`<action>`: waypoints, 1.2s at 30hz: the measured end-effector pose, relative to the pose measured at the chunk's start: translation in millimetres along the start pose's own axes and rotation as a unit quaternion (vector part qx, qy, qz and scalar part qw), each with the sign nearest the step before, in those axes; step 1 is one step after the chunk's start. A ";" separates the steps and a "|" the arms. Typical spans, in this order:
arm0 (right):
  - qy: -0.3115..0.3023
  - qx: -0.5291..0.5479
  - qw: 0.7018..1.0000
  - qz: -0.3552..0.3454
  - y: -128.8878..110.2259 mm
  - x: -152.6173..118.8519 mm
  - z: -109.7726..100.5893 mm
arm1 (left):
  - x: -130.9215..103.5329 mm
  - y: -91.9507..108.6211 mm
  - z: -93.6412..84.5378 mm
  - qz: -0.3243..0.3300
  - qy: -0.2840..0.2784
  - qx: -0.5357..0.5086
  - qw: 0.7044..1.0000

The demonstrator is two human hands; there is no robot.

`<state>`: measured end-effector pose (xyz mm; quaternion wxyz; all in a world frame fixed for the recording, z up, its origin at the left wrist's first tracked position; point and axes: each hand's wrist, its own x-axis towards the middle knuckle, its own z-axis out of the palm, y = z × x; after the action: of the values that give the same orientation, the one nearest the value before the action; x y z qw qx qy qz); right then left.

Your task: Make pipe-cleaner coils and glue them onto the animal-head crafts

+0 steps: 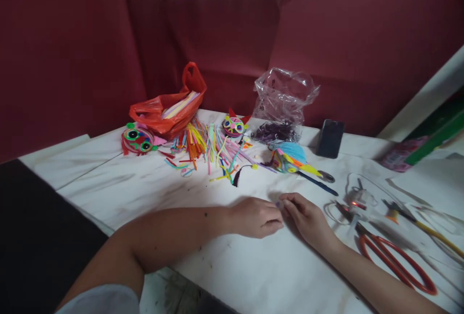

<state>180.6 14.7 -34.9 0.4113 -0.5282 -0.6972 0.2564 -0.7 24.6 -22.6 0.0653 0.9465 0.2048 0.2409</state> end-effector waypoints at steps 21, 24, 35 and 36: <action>-0.052 -0.001 0.998 -0.036 -5.5 4.5 4.4 | 48.2 -180.5 -84.7 -0.316 -0.023 0.226 0.921; -0.049 0.014 0.998 -0.036 -5.8 6.1 3.7 | 64.1 -198.5 -77.7 -0.298 0.011 0.212 0.931; -0.058 0.050 0.997 -0.022 -2.6 11.9 4.8 | 67.9 -239.7 -134.2 -0.368 0.311 0.099 0.871; -0.058 0.048 0.997 -0.021 -2.4 11.7 5.0 | 65.5 -240.5 -142.1 -0.378 0.341 0.088 0.856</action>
<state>173.9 25.5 -32.1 0.3997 -0.4776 -0.7179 0.3111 -102.6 273.9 76.4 -0.0060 0.6569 0.5761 0.4863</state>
